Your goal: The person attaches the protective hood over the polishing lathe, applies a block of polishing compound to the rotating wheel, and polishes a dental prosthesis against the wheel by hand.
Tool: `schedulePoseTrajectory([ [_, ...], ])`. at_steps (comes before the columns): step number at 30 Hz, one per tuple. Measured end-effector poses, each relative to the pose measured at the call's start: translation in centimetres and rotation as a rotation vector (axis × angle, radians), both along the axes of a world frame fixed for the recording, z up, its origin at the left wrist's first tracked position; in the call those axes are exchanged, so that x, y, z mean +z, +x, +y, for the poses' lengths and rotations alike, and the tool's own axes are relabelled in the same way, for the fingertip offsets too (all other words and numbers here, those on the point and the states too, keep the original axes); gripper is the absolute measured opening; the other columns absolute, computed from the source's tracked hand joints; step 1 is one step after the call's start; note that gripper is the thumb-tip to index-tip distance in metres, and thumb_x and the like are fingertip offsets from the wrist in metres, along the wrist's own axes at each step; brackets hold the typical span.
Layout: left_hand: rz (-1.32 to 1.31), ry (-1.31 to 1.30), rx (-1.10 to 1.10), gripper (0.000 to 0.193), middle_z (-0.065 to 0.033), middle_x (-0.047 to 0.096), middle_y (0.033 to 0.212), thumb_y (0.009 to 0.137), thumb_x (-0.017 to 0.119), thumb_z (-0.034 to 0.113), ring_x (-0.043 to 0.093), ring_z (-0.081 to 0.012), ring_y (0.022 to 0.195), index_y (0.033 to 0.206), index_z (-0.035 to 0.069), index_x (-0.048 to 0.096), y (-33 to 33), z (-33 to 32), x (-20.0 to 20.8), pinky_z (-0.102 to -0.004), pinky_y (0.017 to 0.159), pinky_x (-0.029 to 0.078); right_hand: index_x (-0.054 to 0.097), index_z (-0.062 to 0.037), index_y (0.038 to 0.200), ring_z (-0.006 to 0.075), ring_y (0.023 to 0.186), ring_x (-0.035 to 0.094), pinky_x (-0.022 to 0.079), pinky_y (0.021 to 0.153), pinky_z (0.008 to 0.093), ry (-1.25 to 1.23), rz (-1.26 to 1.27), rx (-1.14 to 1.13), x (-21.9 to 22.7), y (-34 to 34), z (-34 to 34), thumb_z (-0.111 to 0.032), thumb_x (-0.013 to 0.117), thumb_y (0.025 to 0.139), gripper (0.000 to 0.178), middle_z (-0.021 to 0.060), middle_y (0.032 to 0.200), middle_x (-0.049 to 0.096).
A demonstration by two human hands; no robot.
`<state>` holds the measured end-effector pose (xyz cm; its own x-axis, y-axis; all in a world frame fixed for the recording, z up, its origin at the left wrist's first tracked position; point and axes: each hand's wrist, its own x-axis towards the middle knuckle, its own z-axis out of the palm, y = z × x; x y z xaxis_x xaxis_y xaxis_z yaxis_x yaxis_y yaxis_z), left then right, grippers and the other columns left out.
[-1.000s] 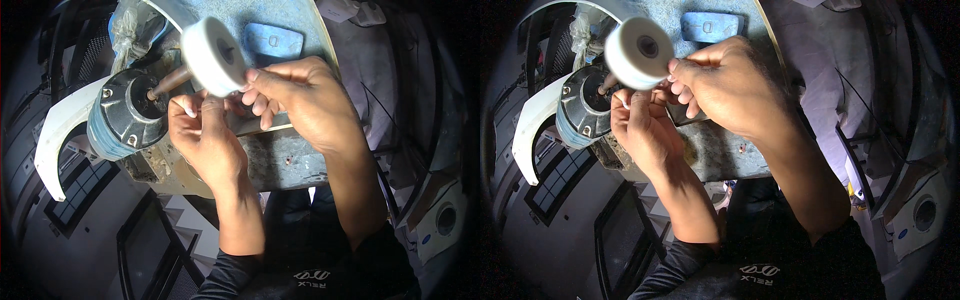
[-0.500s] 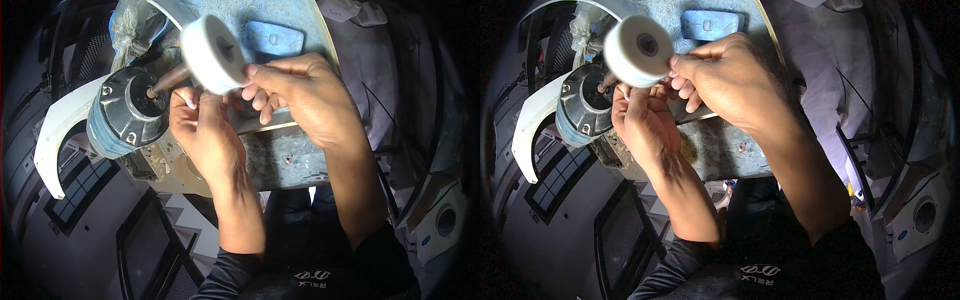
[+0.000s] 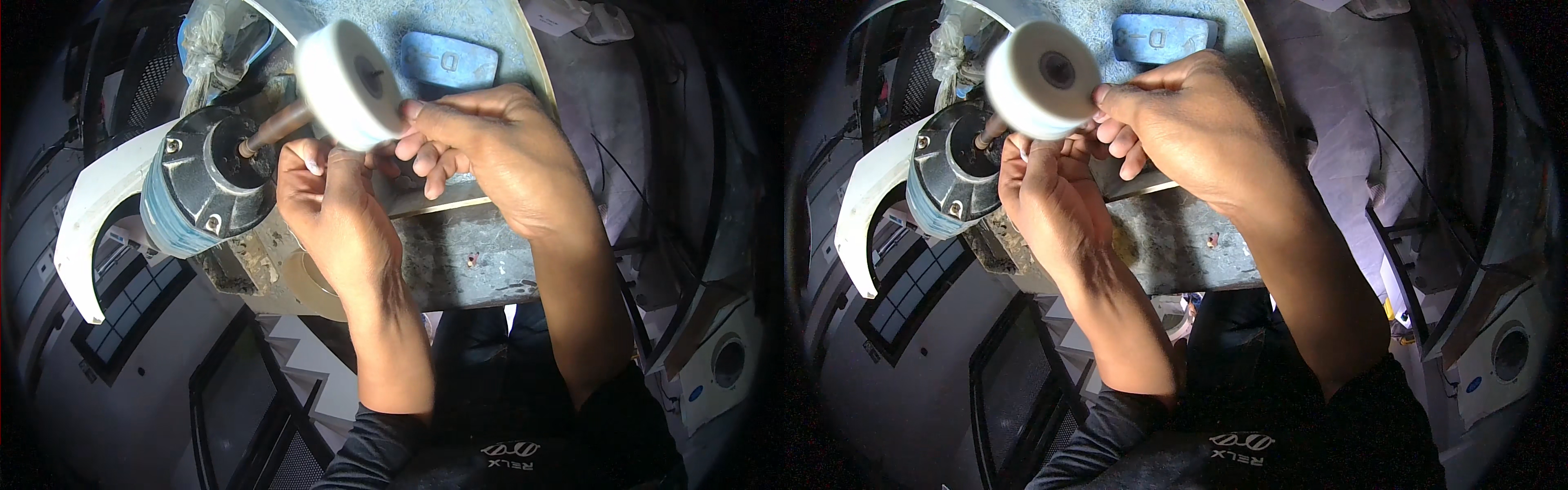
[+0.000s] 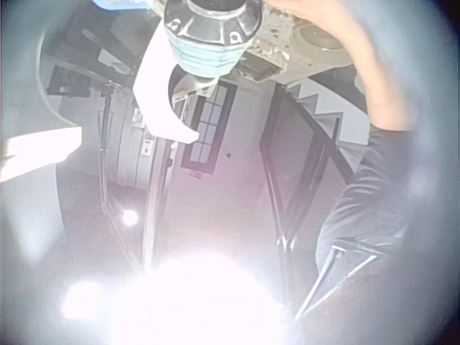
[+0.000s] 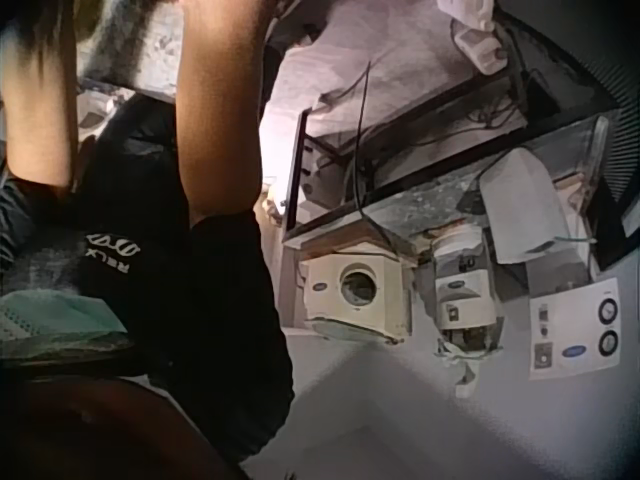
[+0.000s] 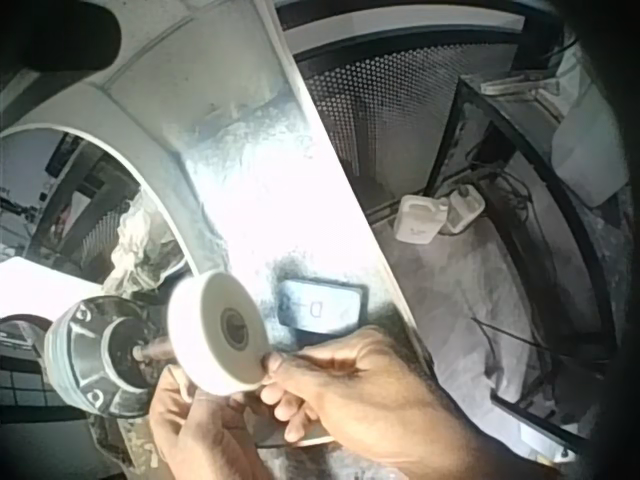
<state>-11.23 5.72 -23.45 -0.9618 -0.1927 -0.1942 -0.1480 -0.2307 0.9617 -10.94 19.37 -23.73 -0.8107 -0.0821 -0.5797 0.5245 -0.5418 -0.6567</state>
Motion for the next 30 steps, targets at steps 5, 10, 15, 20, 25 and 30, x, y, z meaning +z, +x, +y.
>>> schedulePoseTrajectory([
  [5, 0.018, -0.023, -0.015, 0.013, -0.0163, 0.063, 0.085, 0.089, 0.052, -0.005, 0.064, -0.0213, 0.074, 0.082, 0.003, 0.045, 0.3, 0.3, 0.2, -0.0311, 0.068, 0.051, 0.067, 0.0109, 0.089, 0.0125, 0.059, 0.062, 0.054, 0.051, 0.025, -0.004, 0.062, -0.007, -0.1, 0.4, 0.1, -0.01, 0.063, 0.09, 0.022, 0.0129, 0.074, 0.066],
  [10, 0.129, -0.007, -0.001, 0.022, -0.0121, 0.059, 0.084, 0.09, 0.055, -0.006, 0.06, -0.0172, 0.077, 0.083, 0.007, 0.039, 1.2, 0.8, -0.3, -0.0283, 0.07, 0.049, 0.068, 0.0087, 0.095, 0.0129, 0.062, 0.062, 0.052, 0.055, 0.0257, 0.102, 0.177, 0.018, -0.1, 1.2, 0.2, -0.011, 0.064, 0.091, 0.021, 0.0127, 0.078, 0.068],
  [15, 0.222, -0.09, -0.029, 0.028, -0.0106, 0.058, 0.087, 0.091, 0.057, -0.006, 0.055, -0.0109, 0.078, 0.083, 0.009, 0.034, 2.0, 0.3, -0.9, -0.0232, 0.071, 0.045, 0.067, 0.0101, 0.1, 0.0114, 0.062, 0.062, 0.051, 0.057, 0.0234, 0.197, 0.27, 0.052, 0.1, 1.8, 0.1, -0.009, 0.061, 0.093, 0.021, 0.013, 0.079, 0.068],
  [20, 0.287, -0.202, 0.004, 0.029, -0.0144, 0.061, 0.091, 0.092, 0.057, -0.005, 0.056, -0.0105, 0.081, 0.083, 0.008, 0.032, 2.2, 0.8, -1.0, -0.0215, 0.074, 0.045, 0.065, 0.0119, 0.105, 0.0116, 0.063, 0.064, 0.051, 0.058, 0.0221, 0.39, 0.391, 0.067, 0.7, 2.4, -0.1, -0.001, 0.058, 0.092, 0.019, 0.014, 0.082, 0.069],
  [25, 0.332, -0.316, 0.004, 0.029, -0.0159, 0.061, 0.091, 0.092, 0.058, -0.003, 0.06, -0.0124, 0.082, 0.084, 0.007, 0.033, 2.3, 0.9, -1.0, -0.0239, 0.076, 0.048, 0.064, 0.0116, 0.106, 0.0116, 0.064, 0.064, 0.051, 0.058, 0.0216, 0.528, 0.444, 0.037, 0.5, 2.6, -0.5, 0.002, 0.058, 0.091, 0.019, 0.0147, 0.084, 0.07],
  [30, 0.33, -0.387, -0.013, 0.029, -0.0158, 0.061, 0.089, 0.092, 0.059, -0.002, 0.061, -0.0138, 0.079, 0.085, 0.007, 0.033, 2.3, 0.4, -1.2, -0.0251, 0.075, 0.05, 0.065, 0.0113, 0.104, 0.0119, 0.064, 0.064, 0.051, 0.057, 0.0216, 0.554, 0.465, 0.012, 0.2, 2.4, -0.6, 0.002, 0.059, 0.091, 0.017, 0.0144, 0.083, 0.07],
])
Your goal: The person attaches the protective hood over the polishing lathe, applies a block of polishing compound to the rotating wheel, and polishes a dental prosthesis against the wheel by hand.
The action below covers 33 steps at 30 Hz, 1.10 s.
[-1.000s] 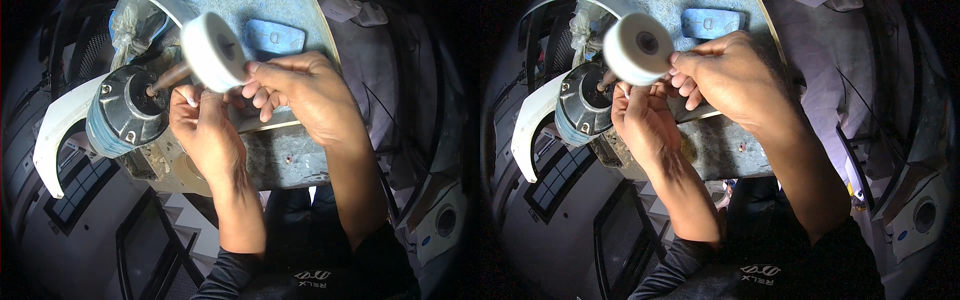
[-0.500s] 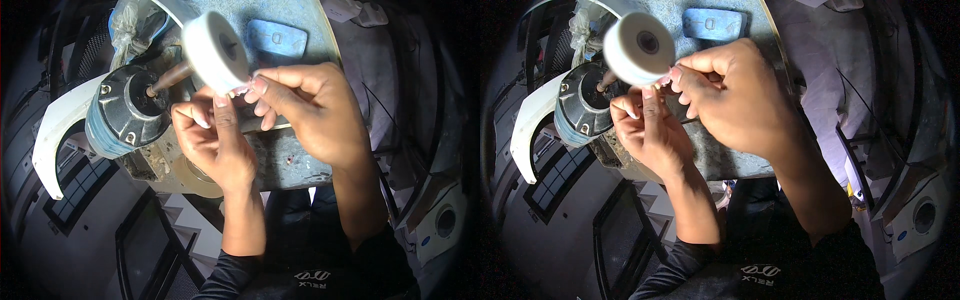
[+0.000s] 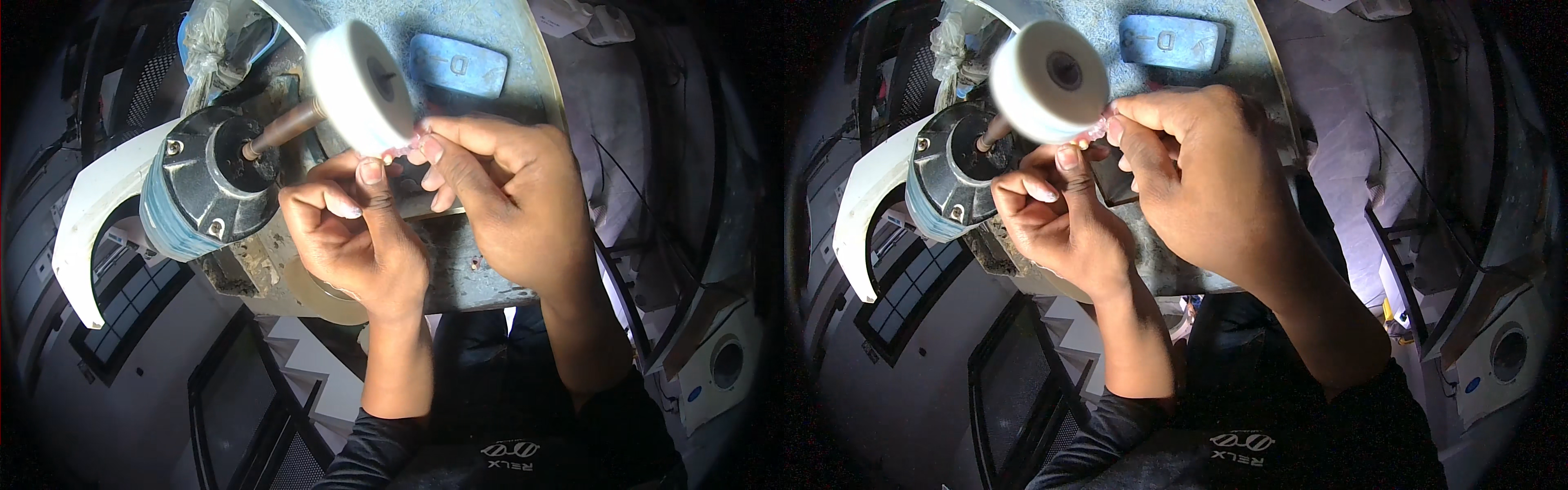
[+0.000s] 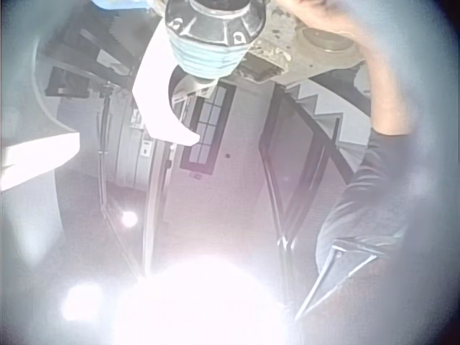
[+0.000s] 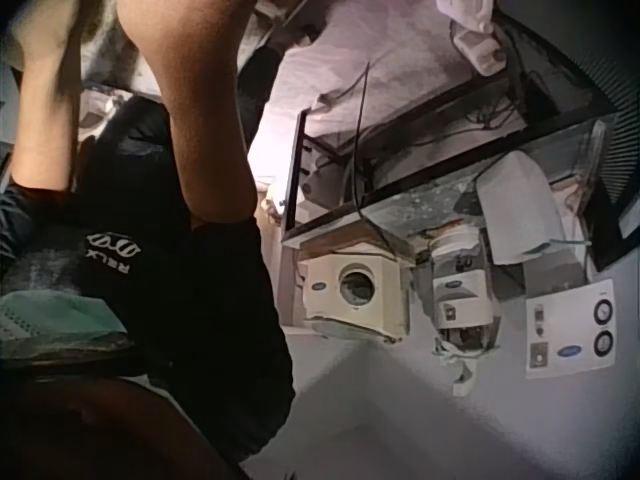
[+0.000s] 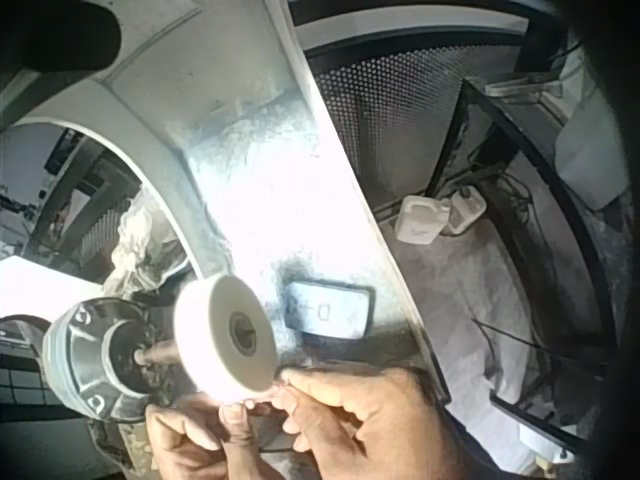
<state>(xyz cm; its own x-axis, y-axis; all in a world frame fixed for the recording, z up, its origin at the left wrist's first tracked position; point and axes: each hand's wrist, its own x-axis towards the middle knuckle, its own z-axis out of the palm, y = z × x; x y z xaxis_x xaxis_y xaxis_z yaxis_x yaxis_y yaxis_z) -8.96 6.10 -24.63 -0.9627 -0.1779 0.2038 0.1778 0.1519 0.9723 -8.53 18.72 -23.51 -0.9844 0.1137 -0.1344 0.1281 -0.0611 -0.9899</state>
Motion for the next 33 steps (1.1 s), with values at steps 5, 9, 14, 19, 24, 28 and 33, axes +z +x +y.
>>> schedulePoseTrajectory([
  [5, -0.132, 0.207, 0.066, 0.025, -0.0134, 0.06, 0.087, 0.091, 0.059, -0.004, 0.062, -0.0157, 0.077, 0.087, 0.006, 0.036, -0.6, 0.0, 0.5, -0.0271, 0.069, 0.051, 0.066, 0.0099, 0.1, 0.0107, 0.062, 0.063, 0.051, 0.054, 0.0219, -0.155, -0.149, 0.105, 0.4, -0.6, 0.7, -0.006, 0.061, 0.092, 0.019, 0.0125, 0.081, 0.069],
  [9, -0.224, 0.416, -0.011, 0.021, -0.0135, 0.061, 0.086, 0.091, 0.058, -0.005, 0.062, -0.0176, 0.075, 0.09, 0.006, 0.039, -1.3, 0.4, 1.8, -0.0283, 0.066, 0.051, 0.067, 0.0092, 0.097, 0.0105, 0.06, 0.062, 0.05, 0.052, 0.0226, -0.412, -0.275, 0.056, 0.3, -1.2, 0.7, -0.01, 0.062, 0.092, 0.021, 0.012, 0.076, 0.067],
  [14, -0.283, 0.491, -0.092, 0.012, -0.0197, 0.063, 0.096, 0.091, 0.055, 0.001, 0.064, -0.0226, 0.085, 0.1, -0.002, 0.048, -1.3, -0.3, 1.6, -0.0335, 0.076, 0.05, 0.067, 0.0086, 0.094, 0.0108, 0.058, 0.061, 0.051, 0.05, 0.0241, -0.47, -0.339, 0.044, 0.1, -1.5, 0.8, -0.011, 0.062, 0.093, 0.02, 0.0115, 0.075, 0.067],
  [19, -0.338, 0.48, -0.011, 0.015, -0.0142, 0.063, 0.085, 0.09, 0.053, -0.005, 0.062, -0.0191, 0.073, 0.099, 0.003, 0.045, -1.9, 0.0, 1.2, -0.0295, 0.063, 0.049, 0.067, 0.0086, 0.093, 0.0112, 0.059, 0.061, 0.051, 0.05, 0.0244, -0.512, -0.338, 0.037, -0.5, -1.6, 0.6, -0.012, 0.062, 0.092, 0.021, 0.0116, 0.076, 0.066],
  [24, -0.346, 0.474, -0.009, 0.013, -0.013, 0.063, 0.086, 0.09, 0.053, -0.004, 0.062, -0.0179, 0.073, 0.099, 0.003, 0.046, -2.0, 0.0, 1.5, -0.0288, 0.062, 0.048, 0.067, 0.0089, 0.093, 0.0119, 0.061, 0.061, 0.052, 0.05, 0.0253, -0.548, -0.344, 0.05, -0.5, -1.6, 0.6, -0.012, 0.062, 0.092, 0.021, 0.0125, 0.077, 0.067],
  [28, -0.363, 0.46, -0.002, 0.013, -0.0115, 0.063, 0.084, 0.089, 0.052, -0.003, 0.061, -0.0164, 0.073, 0.102, -0.001, 0.05, -2.2, -0.3, 1.5, -0.0287, 0.061, 0.048, 0.067, 0.009, 0.094, 0.0127, 0.062, 0.061, 0.053, 0.05, 0.0262, -0.565, -0.36, 0.052, -0.6, -1.6, 0.6, -0.012, 0.062, 0.092, 0.022, 0.0132, 0.078, 0.066],
  [33, -0.383, 0.451, -0.018, 0.016, -0.0104, 0.062, 0.082, 0.088, 0.052, -0.001, 0.059, -0.0148, 0.072, 0.103, -0.005, 0.054, -2.2, -0.7, 1.5, -0.0279, 0.06, 0.047, 0.067, 0.009, 0.094, 0.0133, 0.063, 0.061, 0.053, 0.051, 0.0269, -0.616, -0.356, 0.063, -1.0, -1.3, 0.6, -0.013, 0.062, 0.093, 0.023, 0.0132, 0.078, 0.067],
])
